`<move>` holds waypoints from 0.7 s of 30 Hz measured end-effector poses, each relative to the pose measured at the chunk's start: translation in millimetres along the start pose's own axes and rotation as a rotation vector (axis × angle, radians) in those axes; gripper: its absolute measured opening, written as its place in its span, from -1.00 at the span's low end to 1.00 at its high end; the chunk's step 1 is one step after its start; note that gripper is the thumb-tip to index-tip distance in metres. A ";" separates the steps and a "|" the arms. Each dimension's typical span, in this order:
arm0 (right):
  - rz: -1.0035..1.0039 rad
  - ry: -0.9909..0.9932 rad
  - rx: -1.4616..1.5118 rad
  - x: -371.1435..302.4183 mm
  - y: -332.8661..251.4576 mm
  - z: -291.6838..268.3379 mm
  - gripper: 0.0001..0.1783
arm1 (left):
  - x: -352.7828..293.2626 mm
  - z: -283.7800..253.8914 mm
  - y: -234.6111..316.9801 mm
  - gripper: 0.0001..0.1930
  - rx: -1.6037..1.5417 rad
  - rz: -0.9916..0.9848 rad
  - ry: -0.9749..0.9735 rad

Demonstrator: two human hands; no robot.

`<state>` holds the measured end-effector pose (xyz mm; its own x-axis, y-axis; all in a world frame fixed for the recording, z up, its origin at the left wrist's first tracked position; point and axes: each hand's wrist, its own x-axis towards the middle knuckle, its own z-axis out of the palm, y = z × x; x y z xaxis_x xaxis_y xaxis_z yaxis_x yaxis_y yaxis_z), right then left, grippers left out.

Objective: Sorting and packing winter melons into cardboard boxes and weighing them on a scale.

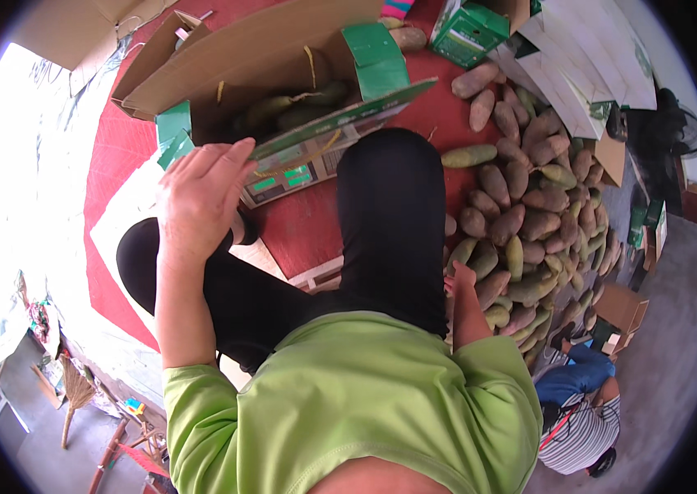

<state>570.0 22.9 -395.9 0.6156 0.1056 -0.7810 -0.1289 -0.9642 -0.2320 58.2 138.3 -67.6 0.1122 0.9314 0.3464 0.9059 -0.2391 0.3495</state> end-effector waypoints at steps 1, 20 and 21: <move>0.031 -0.025 0.164 -1.8 -3.8 2.9 -0.59 | -0.6 -0.4 -0.8 -0.78 0.009 0.016 0.005; -0.792 -0.357 0.356 -198.0 -145.3 -45.3 -0.65 | -6.7 -12.5 -14.1 -0.81 -0.063 -0.026 0.100; -0.896 -0.409 0.368 -217.9 -165.4 -48.4 -0.67 | -5.4 -11.9 -15.4 -0.81 -0.062 -0.030 0.098</move>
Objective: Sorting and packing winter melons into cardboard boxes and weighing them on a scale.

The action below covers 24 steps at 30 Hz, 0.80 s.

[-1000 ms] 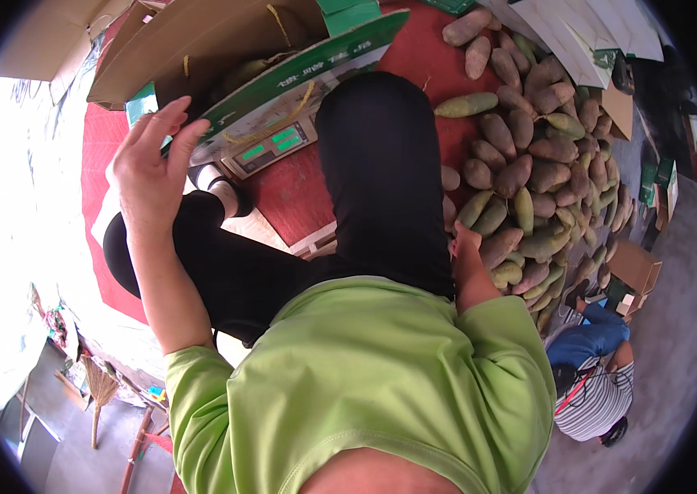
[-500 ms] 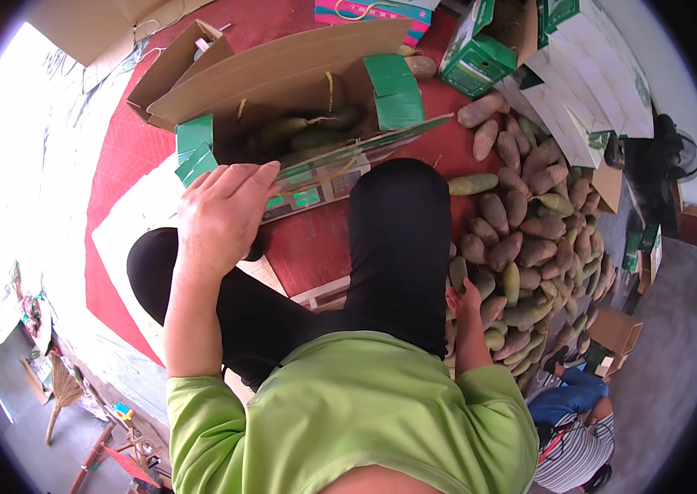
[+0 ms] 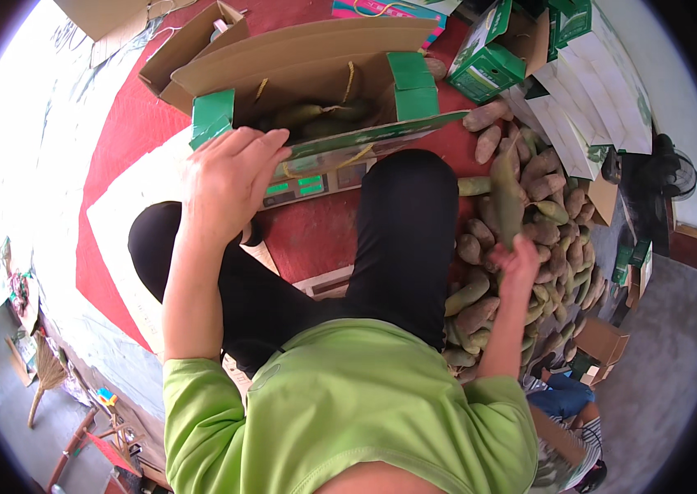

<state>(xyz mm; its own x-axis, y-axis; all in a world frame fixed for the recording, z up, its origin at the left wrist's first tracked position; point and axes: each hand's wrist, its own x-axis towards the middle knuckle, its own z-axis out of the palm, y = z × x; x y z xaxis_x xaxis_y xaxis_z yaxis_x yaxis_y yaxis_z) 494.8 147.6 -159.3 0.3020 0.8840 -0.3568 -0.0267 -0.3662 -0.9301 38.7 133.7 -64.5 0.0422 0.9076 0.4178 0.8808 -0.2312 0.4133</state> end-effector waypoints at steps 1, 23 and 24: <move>-0.083 -0.027 0.002 3.5 -28.2 11.3 -0.68 | 0.4 -0.4 -1.3 -0.82 -0.007 -0.006 0.012; -0.635 -0.743 -1.000 57.5 -160.3 289.7 -0.47 | 0.6 -0.8 -9.8 -0.84 0.026 -0.147 0.078; -0.628 -0.750 -1.000 62.1 -151.1 281.8 -0.47 | 0.7 -2.0 -10.0 -0.84 0.027 -0.154 0.072</move>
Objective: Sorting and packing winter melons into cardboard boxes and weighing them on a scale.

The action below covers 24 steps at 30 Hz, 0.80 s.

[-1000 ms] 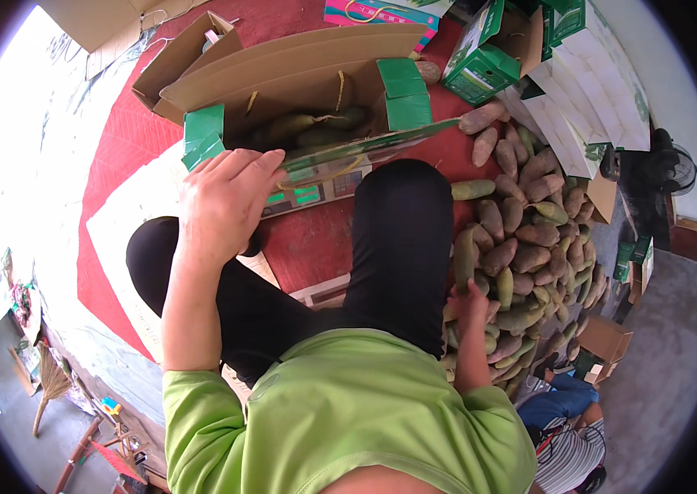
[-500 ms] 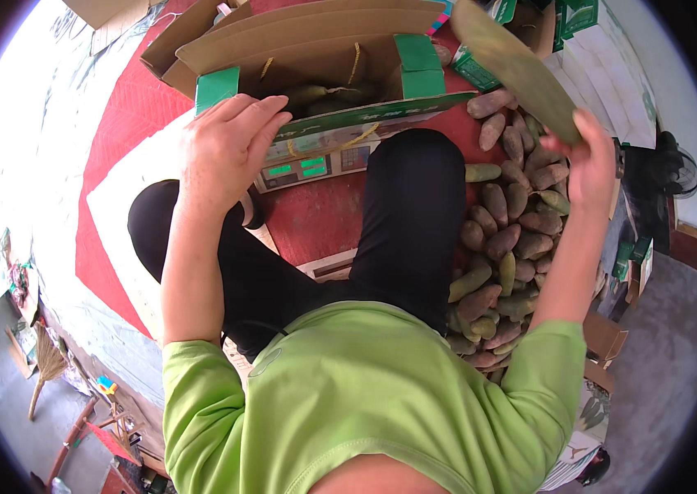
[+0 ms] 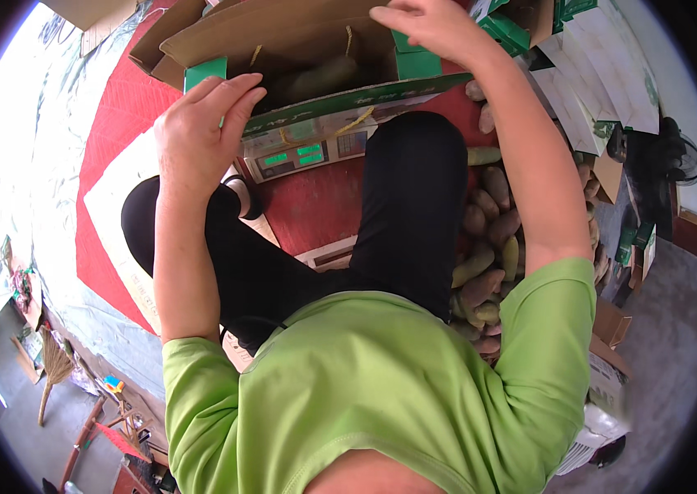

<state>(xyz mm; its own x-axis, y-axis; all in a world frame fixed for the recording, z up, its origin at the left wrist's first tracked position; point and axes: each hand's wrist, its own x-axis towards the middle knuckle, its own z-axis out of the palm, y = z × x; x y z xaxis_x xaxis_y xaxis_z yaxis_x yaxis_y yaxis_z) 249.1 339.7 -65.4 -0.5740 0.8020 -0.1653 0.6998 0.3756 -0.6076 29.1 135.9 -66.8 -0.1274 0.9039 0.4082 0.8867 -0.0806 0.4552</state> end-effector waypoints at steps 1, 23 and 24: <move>0.030 0.050 0.073 -7.1 9.1 0.8 -0.50 | 1.4 -1.4 0.6 -0.84 -0.003 -0.005 0.003; 0.519 0.189 0.544 -386.0 382.0 363.6 -0.73 | 4.4 12.6 0.1 -0.88 -0.068 -0.021 0.080; 0.516 0.186 0.551 -381.6 388.2 374.3 -0.73 | 1.5 11.2 -3.4 -0.88 -0.059 -0.020 0.078</move>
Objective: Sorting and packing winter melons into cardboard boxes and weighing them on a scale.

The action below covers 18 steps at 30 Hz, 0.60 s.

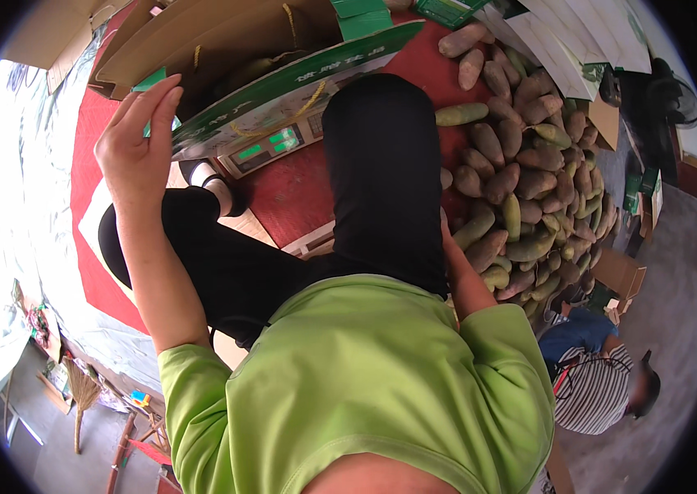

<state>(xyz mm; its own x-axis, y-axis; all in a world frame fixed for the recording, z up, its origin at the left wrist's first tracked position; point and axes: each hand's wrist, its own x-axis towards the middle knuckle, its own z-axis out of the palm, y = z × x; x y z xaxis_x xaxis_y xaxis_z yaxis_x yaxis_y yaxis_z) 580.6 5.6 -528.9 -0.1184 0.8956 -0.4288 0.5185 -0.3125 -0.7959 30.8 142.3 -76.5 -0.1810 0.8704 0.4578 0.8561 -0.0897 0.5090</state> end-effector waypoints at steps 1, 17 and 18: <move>-0.021 -0.024 -0.039 2.3 6.7 6.2 -0.72 | -0.2 -0.3 -1.7 -0.88 -0.019 0.000 0.012; 0.173 -0.131 -0.318 -36.7 -156.7 12.8 -0.74 | -2.5 -7.0 -32.4 -0.78 -0.082 -0.074 -0.069; 0.183 -0.113 -0.318 -39.7 -154.0 11.6 -0.74 | -1.6 -5.5 -32.4 -0.78 -0.098 -0.064 -0.074</move>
<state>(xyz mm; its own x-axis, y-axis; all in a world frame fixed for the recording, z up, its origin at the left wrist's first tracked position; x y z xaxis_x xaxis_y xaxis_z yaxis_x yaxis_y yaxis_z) 495.6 14.5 -394.3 -0.0835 0.7881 -0.6099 0.7742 -0.3341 -0.5376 0.7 141.1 -89.7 -0.1943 0.9087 0.3695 0.7917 -0.0771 0.6060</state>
